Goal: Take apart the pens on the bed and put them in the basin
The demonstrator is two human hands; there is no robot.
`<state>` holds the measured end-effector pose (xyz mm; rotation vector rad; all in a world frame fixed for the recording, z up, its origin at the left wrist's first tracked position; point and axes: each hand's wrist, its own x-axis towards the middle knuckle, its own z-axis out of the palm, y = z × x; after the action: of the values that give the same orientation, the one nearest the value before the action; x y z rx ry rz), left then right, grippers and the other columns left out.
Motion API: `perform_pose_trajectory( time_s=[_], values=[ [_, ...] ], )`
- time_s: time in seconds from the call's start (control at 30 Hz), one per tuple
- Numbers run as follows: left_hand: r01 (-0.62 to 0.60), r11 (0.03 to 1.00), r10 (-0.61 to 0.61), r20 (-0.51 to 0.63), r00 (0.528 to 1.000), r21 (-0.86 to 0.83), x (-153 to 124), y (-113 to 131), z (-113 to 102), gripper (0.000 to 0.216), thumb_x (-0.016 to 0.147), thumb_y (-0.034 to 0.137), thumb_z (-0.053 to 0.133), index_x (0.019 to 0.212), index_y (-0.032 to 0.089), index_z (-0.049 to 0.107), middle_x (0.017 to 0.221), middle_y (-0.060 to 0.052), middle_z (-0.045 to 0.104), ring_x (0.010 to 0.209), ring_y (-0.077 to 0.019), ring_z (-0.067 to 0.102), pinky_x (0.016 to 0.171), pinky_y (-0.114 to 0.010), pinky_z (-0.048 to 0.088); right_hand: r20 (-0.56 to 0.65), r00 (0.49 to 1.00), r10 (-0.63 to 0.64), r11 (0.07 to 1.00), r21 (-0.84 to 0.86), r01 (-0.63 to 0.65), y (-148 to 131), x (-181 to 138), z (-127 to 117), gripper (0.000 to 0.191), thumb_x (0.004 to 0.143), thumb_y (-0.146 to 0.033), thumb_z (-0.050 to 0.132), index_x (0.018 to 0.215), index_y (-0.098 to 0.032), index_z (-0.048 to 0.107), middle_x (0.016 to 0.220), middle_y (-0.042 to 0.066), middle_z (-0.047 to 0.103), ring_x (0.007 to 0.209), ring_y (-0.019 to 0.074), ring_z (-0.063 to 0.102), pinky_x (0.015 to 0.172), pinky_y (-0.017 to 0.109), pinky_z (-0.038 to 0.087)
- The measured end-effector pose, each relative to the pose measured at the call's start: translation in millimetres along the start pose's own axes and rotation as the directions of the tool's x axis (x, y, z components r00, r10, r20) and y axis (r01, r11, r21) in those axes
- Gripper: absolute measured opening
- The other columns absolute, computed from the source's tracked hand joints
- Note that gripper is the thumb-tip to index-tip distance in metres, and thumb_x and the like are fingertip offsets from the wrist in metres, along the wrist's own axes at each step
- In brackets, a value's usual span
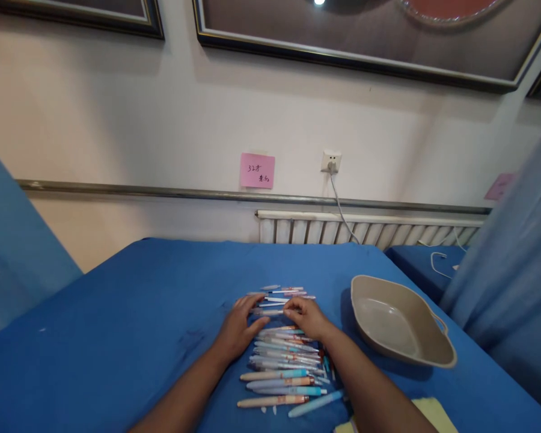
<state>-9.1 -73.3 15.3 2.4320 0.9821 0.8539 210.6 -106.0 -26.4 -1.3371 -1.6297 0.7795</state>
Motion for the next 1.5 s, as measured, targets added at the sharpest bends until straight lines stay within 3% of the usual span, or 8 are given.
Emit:
perform_pose_trajectory(
  time_s=[0.2, 0.37, 0.57, 0.67, 0.77, 1.17, 1.33, 1.5],
  values=[
    [0.109, 0.991, -0.107, 0.028, 0.994, -0.076, -1, 2, 1, 0.029, 0.090, 0.035, 0.040, 0.103, 0.022, 0.062, 0.092, -0.004, 0.068, 0.087, -0.0187, 0.062, 0.082, -0.031, 0.046, 0.014, 1.000, 0.013, 0.999, 0.043, -0.013, -2, -1, 0, 0.013, 0.078, -0.027, 0.057, 0.081, -0.017, 0.065, 0.070, -0.002, 0.061, 0.064, 0.0117, 0.052, 0.061, 0.022, 0.039],
    [0.049, 0.997, -0.049, -0.003, 0.999, -0.066, -2, 3, 1, 0.041, 0.081, 0.033, 0.056, 0.120, 0.022, 0.054, 0.111, -0.007, 0.064, 0.099, -0.0210, 0.058, 0.090, -0.034, 0.043, -0.013, 1.000, 0.003, 1.000, 0.002, -0.003, -4, -1, -1, 0.011, 0.077, -0.026, 0.057, 0.081, -0.018, 0.064, 0.070, -0.003, 0.061, 0.066, 0.0120, 0.053, 0.062, 0.022, 0.039],
    [0.190, 0.980, -0.189, 0.034, 0.981, -0.065, -2, 1, -2, 0.034, 0.091, 0.036, 0.037, 0.117, 0.023, 0.055, 0.086, -0.003, 0.069, 0.080, -0.0180, 0.063, 0.077, -0.031, 0.048, -0.014, 1.000, 0.013, 0.999, -0.042, -0.013, -5, -1, -3, 0.013, 0.079, -0.027, 0.056, 0.082, -0.018, 0.064, 0.074, -0.002, 0.064, 0.069, 0.0129, 0.055, 0.064, 0.023, 0.042],
    [0.101, 0.994, -0.100, 0.016, 0.995, -0.050, -2, 1, -1, 0.038, 0.084, 0.035, 0.051, 0.120, 0.023, 0.053, 0.105, -0.005, 0.066, 0.094, -0.0197, 0.060, 0.084, -0.032, 0.046, -0.018, 1.000, 0.001, 0.996, -0.092, -0.003, -6, -1, -3, 0.013, 0.080, -0.027, 0.055, 0.082, -0.019, 0.065, 0.076, -0.001, 0.065, 0.070, 0.0132, 0.056, 0.064, 0.023, 0.042],
    [0.043, 0.999, -0.042, 0.056, 0.998, -0.017, -2, -1, 1, 0.026, 0.084, 0.031, 0.051, 0.106, 0.022, 0.061, 0.101, -0.006, 0.067, 0.095, -0.0202, 0.059, 0.087, -0.033, 0.045, -0.022, 1.000, -0.019, 0.988, -0.157, 0.016, -6, -2, -6, 0.012, 0.080, -0.027, 0.056, 0.082, -0.019, 0.065, 0.077, -0.001, 0.065, 0.073, 0.0138, 0.057, 0.067, 0.023, 0.042],
    [0.126, 0.990, -0.124, -0.027, 0.992, 0.061, 1, -14, -3, 0.023, 0.085, 0.030, 0.047, 0.097, 0.022, 0.064, 0.099, -0.005, 0.068, 0.095, -0.0215, 0.060, 0.086, -0.034, 0.045, -0.175, 0.982, 0.072, 0.938, -0.323, -0.126, 0, -2, -34, 0.015, 0.084, -0.025, 0.053, 0.091, -0.020, 0.064, 0.095, 0.004, 0.063, 0.084, 0.0160, 0.060, 0.076, 0.027, 0.046],
    [0.105, 0.994, -0.106, 0.034, 0.994, 0.019, -2, -8, 8, 0.021, 0.083, 0.028, 0.051, 0.098, 0.021, 0.064, 0.097, -0.005, 0.068, 0.091, -0.0207, 0.061, 0.083, -0.033, 0.046, -0.051, 0.998, -0.048, 0.931, -0.365, 0.026, -18, -4, -17, 0.021, 0.083, -0.024, 0.056, 0.103, -0.023, 0.062, 0.102, 0.003, 0.063, 0.090, 0.0139, 0.058, 0.081, 0.024, 0.042],
    [0.124, 0.991, -0.127, 0.092, 0.988, 0.046, -3, -7, 7, 0.019, 0.082, 0.028, 0.051, 0.093, 0.021, 0.064, 0.090, -0.004, 0.068, 0.086, -0.0197, 0.061, 0.079, -0.030, 0.046, 0.078, 0.995, 0.057, 0.840, -0.542, -0.006, -22, -6, -7, 0.012, 0.079, -0.023, 0.058, 0.090, -0.022, 0.064, 0.092, 0.003, 0.064, 0.085, 0.0156, 0.058, 0.073, 0.024, 0.039]
  ],
)
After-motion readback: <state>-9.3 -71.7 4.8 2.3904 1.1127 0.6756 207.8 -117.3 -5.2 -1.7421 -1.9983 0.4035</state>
